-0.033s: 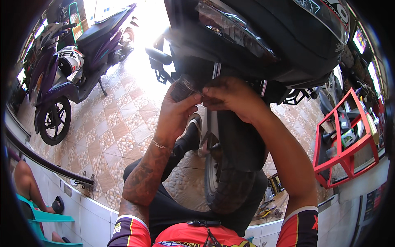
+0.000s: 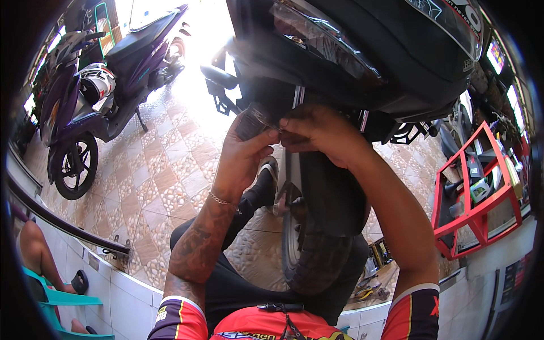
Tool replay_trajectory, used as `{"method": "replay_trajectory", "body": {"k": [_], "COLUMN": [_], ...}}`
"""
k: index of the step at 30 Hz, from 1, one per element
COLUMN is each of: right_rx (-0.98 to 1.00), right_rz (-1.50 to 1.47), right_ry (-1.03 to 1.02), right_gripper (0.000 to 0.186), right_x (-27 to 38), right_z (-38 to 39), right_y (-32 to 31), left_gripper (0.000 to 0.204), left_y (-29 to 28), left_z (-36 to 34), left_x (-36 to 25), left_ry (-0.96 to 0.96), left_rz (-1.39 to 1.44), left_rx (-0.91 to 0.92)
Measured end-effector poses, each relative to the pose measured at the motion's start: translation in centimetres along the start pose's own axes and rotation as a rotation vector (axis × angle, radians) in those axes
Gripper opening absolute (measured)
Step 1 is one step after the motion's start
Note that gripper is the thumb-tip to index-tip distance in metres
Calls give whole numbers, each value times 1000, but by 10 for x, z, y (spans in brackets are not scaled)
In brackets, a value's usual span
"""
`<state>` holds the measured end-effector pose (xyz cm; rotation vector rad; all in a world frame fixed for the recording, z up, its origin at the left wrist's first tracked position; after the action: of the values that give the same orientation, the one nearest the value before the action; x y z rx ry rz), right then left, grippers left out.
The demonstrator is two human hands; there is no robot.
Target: The person sits on the floor and uses a wrench and screwdriver to adjust and tighten components near the rear wheel and brake assembly of a motorcycle. The person repeatedly repositions tools and hands to reach fasteners under the rear fender.
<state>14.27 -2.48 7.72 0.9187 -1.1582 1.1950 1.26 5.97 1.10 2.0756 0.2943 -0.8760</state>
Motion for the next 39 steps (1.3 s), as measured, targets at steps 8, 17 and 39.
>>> {"method": "replay_trajectory", "body": {"k": [8,17,39], "right_rx": [-67,-150,-179], "right_rz": [345,534,345], "right_ry": [144,-205,-361], "right_gripper": [41,23,21], "right_x": [11,10,13], "right_z": [-5,3,6], "right_y": [-15,-9,-4], "left_gripper": [63,63,61], "left_y": [-2,-5,-2], "left_z": [-10,-10,-8], "left_x": [11,11,11], "left_ry": [-29,-37,-53], "left_rz": [-35,12,15], "left_rx": [26,45,33]}}
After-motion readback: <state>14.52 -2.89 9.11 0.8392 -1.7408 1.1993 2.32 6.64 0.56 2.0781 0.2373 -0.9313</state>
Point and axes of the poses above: each hand's wrist, its own z-axis away from the middle knuckle, its own y-axis out of the palm, x = y × z, the point moved 5 cm from there along -z, towards the middle knuckle, and after that the axes turned 11 degrees about y, right-handed, at the moved point
